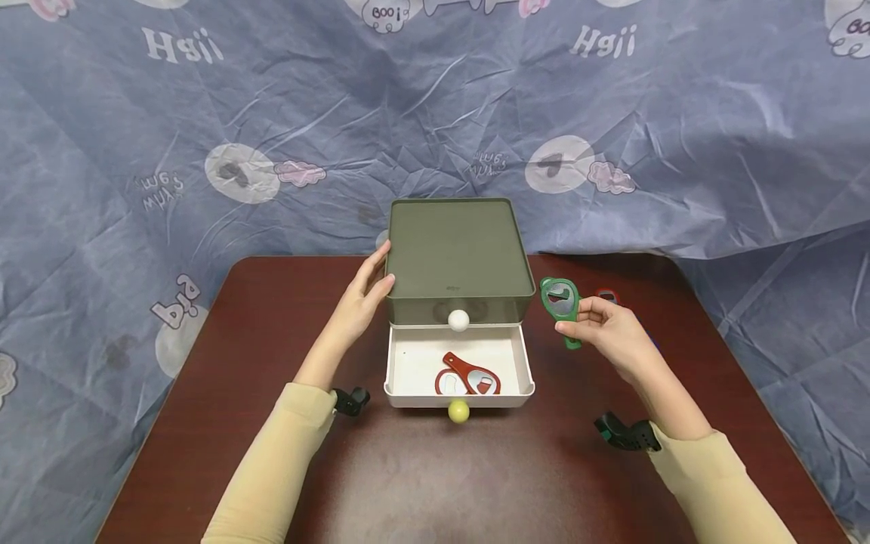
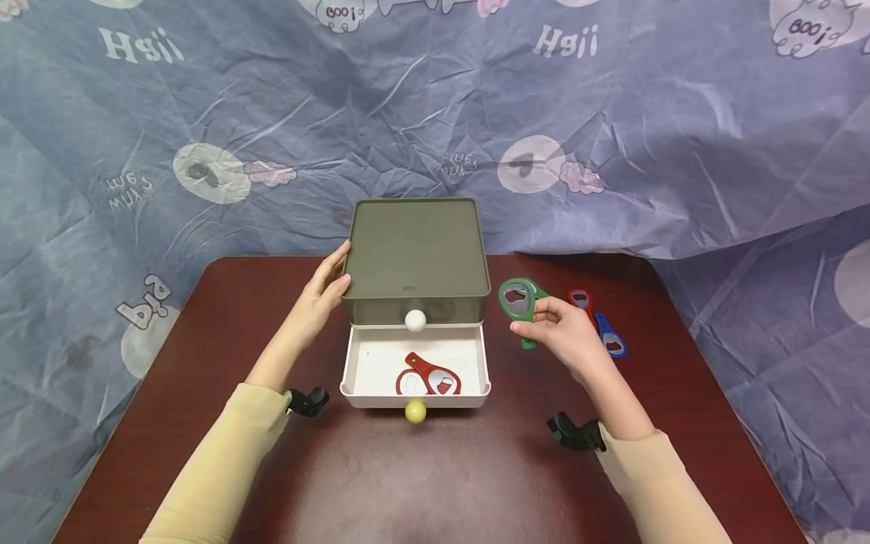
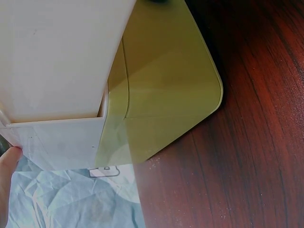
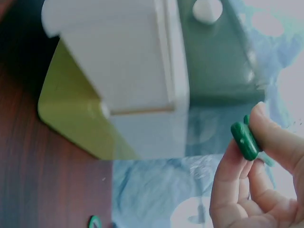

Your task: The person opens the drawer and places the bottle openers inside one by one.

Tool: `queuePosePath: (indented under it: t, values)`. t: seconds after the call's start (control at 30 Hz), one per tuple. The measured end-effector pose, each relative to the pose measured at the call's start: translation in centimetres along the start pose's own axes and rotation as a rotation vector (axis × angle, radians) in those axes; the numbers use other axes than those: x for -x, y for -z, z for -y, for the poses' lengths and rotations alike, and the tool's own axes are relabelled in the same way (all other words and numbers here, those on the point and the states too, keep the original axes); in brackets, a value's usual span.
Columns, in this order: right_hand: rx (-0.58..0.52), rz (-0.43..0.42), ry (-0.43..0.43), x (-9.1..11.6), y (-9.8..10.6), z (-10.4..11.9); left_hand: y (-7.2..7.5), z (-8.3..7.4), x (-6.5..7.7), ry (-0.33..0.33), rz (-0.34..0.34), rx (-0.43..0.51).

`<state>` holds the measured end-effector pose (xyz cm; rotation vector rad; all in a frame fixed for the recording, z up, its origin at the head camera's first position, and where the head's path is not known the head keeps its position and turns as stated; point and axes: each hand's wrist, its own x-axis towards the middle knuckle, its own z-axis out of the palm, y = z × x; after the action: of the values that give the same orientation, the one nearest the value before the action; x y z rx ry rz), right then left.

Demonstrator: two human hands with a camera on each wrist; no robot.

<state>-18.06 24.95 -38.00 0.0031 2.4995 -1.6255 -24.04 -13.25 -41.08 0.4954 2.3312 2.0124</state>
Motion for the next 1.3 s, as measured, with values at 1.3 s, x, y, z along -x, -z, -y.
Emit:
queuePosePath:
  t: [1.3]
  values:
    - [0.436,0.352,0.225,-0.8,-12.9,2.8,-0.2,-0.2,0.1,0.024,0.017,0.001]
